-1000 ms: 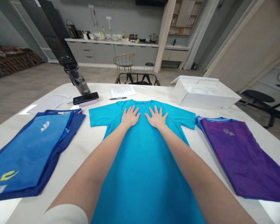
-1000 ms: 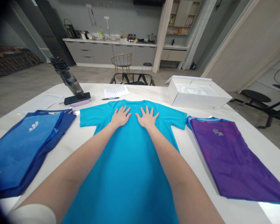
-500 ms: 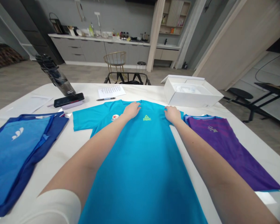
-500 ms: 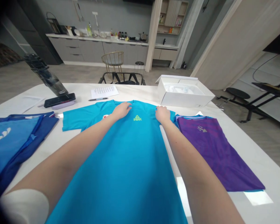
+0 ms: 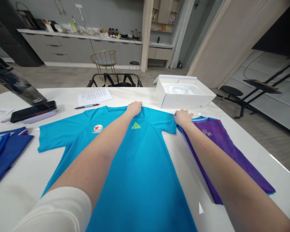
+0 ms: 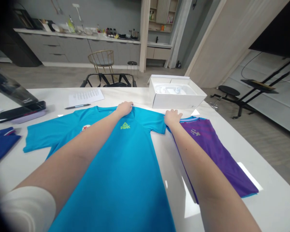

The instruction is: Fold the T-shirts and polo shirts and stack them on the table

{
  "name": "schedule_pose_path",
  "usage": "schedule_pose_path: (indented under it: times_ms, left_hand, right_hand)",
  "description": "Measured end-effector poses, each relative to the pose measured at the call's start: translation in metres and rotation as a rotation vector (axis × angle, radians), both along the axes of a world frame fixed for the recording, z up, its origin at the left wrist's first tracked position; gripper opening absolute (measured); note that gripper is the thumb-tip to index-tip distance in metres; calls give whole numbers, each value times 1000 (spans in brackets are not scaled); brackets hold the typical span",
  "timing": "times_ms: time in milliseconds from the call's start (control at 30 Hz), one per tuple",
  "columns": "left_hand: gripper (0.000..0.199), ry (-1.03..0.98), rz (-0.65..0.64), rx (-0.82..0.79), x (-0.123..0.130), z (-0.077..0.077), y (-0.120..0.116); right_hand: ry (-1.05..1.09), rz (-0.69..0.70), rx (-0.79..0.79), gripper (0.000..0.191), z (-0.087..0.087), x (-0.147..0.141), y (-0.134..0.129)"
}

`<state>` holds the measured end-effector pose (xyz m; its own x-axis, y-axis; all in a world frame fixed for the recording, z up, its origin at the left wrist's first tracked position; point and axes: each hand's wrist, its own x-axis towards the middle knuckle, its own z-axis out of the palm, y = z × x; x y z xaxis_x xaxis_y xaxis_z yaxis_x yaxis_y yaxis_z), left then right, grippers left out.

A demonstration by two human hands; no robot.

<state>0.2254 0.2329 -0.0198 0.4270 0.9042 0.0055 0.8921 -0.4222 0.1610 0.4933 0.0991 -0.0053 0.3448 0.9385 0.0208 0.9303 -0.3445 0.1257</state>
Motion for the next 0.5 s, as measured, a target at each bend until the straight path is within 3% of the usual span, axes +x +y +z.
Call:
schedule_pose_path:
  times_ms: [100,200,367,500]
  left_hand:
    - [39,-25,5,14,1,-4,2]
    - [37,-73,18,4,0,-6,0]
    - [29,-342,92,-28,-9,-2,-4]
    - [16,-771,135,-106,-23,9,-9]
  right_hand:
    - [22,29,-14,28,3,2,5]
    - [135,58,-32,21,19,-2,8]
    - [587,199,67,11,77,-36,-3]
    - [1011,329,84,23,129,-101,-12]
